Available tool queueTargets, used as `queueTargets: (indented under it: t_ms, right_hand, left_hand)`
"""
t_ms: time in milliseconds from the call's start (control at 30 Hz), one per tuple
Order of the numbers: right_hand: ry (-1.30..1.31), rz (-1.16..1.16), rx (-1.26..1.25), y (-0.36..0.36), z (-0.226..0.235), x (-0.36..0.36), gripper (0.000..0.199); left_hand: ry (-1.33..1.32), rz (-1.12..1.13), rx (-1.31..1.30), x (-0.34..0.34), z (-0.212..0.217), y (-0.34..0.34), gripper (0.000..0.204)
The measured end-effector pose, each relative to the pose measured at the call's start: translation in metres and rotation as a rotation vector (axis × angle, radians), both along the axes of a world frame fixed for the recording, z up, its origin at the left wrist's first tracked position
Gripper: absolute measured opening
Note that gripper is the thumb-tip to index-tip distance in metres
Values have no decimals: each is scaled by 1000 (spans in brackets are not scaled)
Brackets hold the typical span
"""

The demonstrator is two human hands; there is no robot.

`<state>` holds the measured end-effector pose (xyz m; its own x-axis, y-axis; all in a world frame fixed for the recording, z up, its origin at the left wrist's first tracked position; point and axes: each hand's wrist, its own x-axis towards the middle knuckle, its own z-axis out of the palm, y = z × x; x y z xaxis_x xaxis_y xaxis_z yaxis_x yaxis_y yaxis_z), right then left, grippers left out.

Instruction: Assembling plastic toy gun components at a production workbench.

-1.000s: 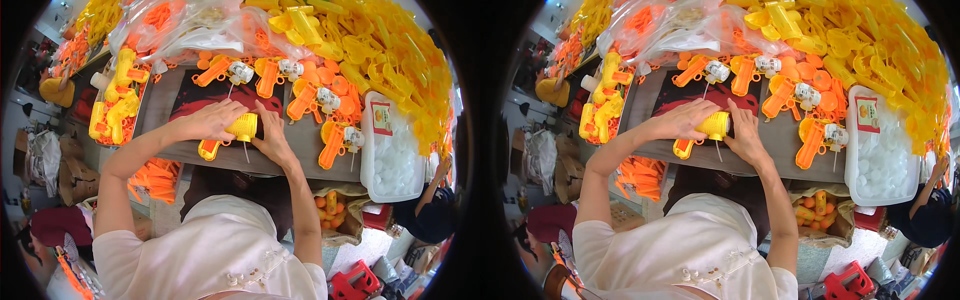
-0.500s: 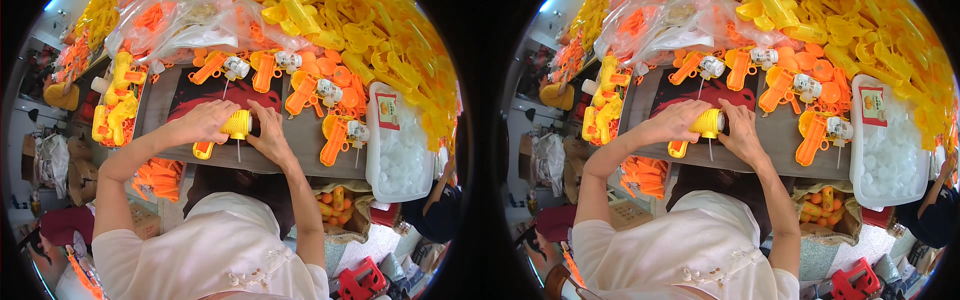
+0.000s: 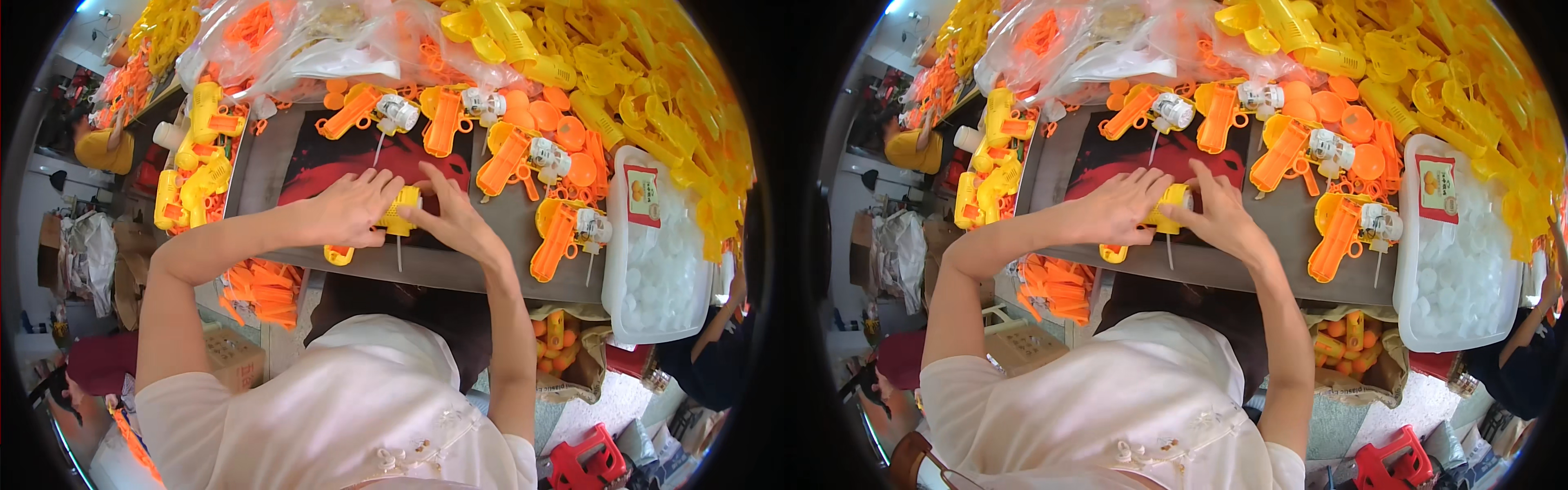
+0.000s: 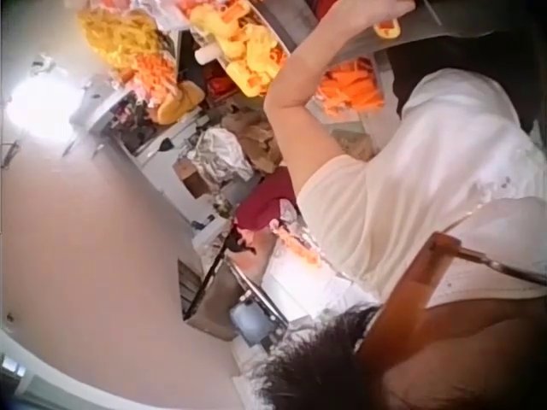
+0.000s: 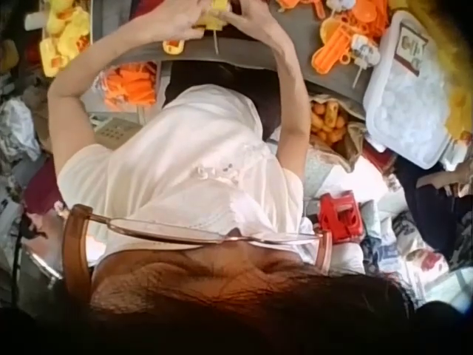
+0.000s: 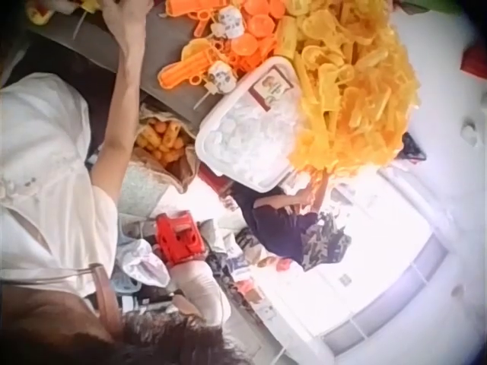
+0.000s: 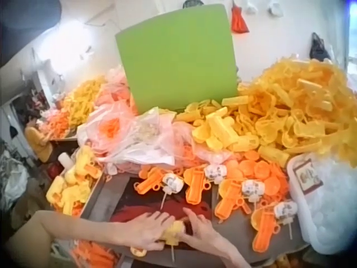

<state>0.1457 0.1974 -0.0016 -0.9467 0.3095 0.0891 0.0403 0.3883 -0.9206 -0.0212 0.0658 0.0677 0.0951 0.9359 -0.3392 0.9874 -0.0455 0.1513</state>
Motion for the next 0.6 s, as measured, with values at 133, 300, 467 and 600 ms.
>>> queueTargets:
  t_ms: [133, 300, 467, 600]
  right_hand:
    - [-162, -134, -128, -5, 0, -2, 70]
    - [152, -116, 22, -24, -4, 14, 60]
    - [97, -80, -249, -18, 9, 18, 42]
    - [36, -112, -514, -26, 24, -3, 18]
  left_hand:
    - [-271, -121, 127, -38, -28, -4, 87]
    - [-1329, 758, 180, -25, -35, -50, 81]
    - [-1263, 674, 280, -1, -32, -53, 57]
    - [-1061, 550, 386, 9, -23, -47, 53]
